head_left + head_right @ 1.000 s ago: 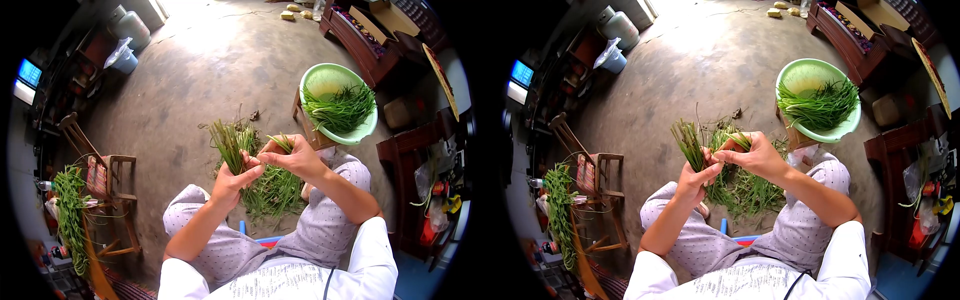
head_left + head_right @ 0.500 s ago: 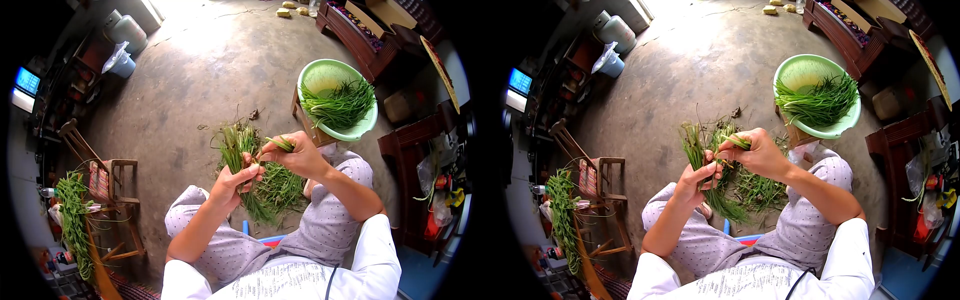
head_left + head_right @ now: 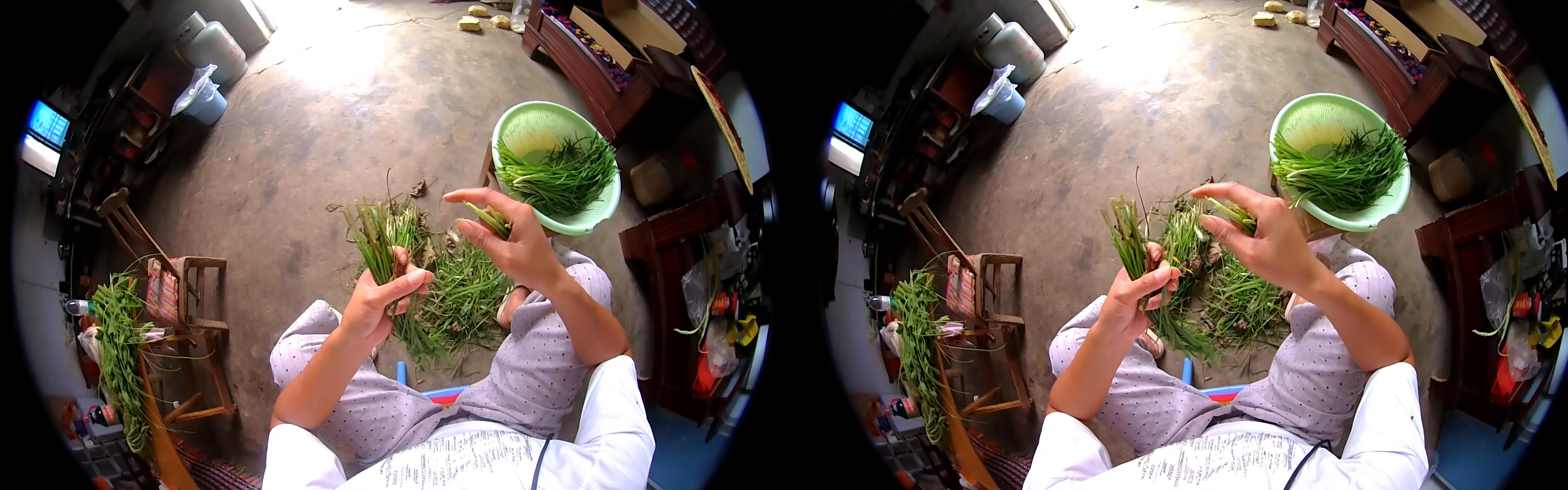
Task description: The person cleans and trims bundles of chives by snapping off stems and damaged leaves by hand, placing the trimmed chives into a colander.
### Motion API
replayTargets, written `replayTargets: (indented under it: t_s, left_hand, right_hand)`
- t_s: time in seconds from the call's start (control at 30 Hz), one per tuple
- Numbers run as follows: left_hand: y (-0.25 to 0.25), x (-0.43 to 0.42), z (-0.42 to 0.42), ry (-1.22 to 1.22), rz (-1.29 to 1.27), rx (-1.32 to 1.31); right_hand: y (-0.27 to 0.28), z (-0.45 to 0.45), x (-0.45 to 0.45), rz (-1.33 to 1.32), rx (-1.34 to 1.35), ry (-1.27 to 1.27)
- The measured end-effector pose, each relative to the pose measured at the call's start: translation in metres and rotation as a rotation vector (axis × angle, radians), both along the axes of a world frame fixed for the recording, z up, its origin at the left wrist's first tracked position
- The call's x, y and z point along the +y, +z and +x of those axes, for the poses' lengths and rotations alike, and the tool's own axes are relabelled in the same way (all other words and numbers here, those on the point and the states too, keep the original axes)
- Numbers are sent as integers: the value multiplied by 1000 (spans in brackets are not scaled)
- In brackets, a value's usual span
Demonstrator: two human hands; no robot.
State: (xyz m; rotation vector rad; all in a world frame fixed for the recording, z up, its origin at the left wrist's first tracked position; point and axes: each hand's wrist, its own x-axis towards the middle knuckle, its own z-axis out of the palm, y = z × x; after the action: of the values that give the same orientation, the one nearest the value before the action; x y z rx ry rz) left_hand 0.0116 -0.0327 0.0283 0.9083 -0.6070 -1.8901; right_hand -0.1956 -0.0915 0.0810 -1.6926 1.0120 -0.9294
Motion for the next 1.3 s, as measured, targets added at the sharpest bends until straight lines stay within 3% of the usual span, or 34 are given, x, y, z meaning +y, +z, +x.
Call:
replayTargets:
  t_s: [0.2,0.27,0.33,0.47,0.53,0.6,0.67,0.73,0.8,0.87,0.93,1.3]
  left_hand:
    - [1,0,-3,45,-22,-52]
    - [-1,0,-4,48,-31,-75]
    - [-3,1,-4,47,-62,-13]
    - [-2,1,-4,-43,-73,-28]
    - [4,2,-8,-22,-67,-18]
    - [-5,2,-5,-69,-123,40]
    - [-8,2,-3,-118,-178,97]
    - [-7,2,-3,-195,-191,151]
    - [-8,1,-3,-226,-220,124]
    - [-12,1,-2,-304,-186,221]
    - [-9,3,-5,-299,-164,186]
    - [-13,1,-4,-316,-163,61]
  right_hand:
    - [-28,3,5,-96,-130,88]
    - [-13,8,11,195,-82,210]
    - [-20,14,11,159,-97,289]
    - [-40,13,2,-89,-258,198]
    - [-27,7,-3,278,-355,-17]
    - [-36,5,-13,302,-399,25]
    - [-50,15,-19,295,-724,61]
    - [-47,12,-17,340,-737,90]
    - [-36,4,-13,669,-656,221]
    - [-33,9,-9,626,-657,226]
    - [-25,14,-5,279,-249,168]
    - [-33,16,-4,367,-231,181]
